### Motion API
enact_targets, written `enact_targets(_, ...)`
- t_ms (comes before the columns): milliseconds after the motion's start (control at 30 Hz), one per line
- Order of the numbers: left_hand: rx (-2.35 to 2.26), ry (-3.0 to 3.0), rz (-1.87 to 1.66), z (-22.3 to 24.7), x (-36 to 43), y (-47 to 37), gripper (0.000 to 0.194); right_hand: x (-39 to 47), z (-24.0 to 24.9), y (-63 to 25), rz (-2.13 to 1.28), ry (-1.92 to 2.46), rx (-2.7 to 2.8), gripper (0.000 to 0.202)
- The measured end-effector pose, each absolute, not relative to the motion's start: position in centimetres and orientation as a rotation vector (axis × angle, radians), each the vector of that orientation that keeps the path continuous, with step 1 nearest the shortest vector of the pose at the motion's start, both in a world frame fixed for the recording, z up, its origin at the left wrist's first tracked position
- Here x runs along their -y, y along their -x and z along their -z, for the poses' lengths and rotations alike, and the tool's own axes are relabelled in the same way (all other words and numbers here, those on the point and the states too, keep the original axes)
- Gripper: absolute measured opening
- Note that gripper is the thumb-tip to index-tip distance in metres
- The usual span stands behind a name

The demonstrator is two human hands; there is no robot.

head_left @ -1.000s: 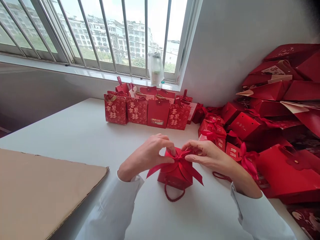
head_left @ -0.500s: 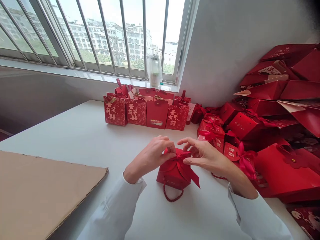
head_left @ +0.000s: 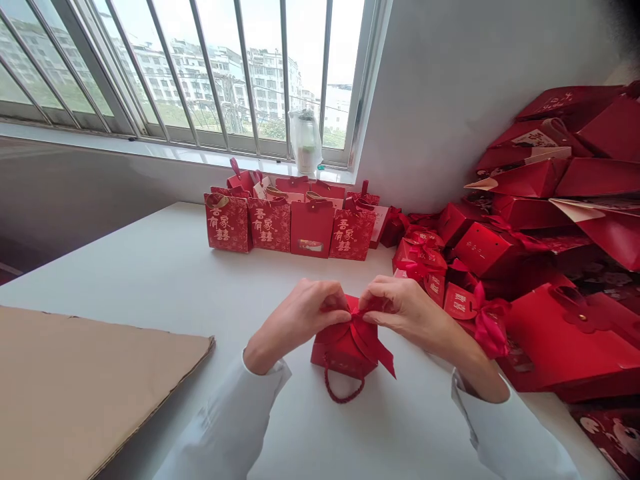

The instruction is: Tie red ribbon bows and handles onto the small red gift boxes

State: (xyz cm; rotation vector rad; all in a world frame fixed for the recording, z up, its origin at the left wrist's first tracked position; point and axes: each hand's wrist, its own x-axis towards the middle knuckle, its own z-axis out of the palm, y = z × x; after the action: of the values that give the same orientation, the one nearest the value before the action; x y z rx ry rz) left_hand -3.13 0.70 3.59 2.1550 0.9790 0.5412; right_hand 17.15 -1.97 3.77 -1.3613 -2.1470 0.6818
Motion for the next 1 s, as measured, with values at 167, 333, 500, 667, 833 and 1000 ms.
enact_targets(167,-1.010,-2.280,-0.528,-3.4,-0.7,2.9,0.012,2.0,-3.9,-17.1,-0.638,1.394,2.147,0.011)
enact_targets(333,-0.938,-2.621,-0.751,-2.2,-0.3,2.8,0.017,1.8,-4.0,-17.4,-0.619,1.403,2.170,0.012)
enact_targets(500,-0.880,-2.906,-1.110,-0.3,0.5,3.3,0.022,1.6,-3.7,-17.9,-0.623,1.357,2.229,0.015)
enact_targets(667,-0.868,-3.015,-1.310,0.4,0.9,3.7,0.020,1.7,-3.7,-17.9,-0.473,1.321,2.373,0.020)
enact_targets(833,-0.810,-2.986,-1.413,0.6,1.3,4.0,0.017,2.0,-4.2,-18.0,-0.283,1.370,2.438,0.028)
enact_targets(1000,-0.930,-2.775,-1.303,0.4,2.4,4.4,0.028,2.8,-5.2,-18.7,-0.421,1.210,2.490,0.019)
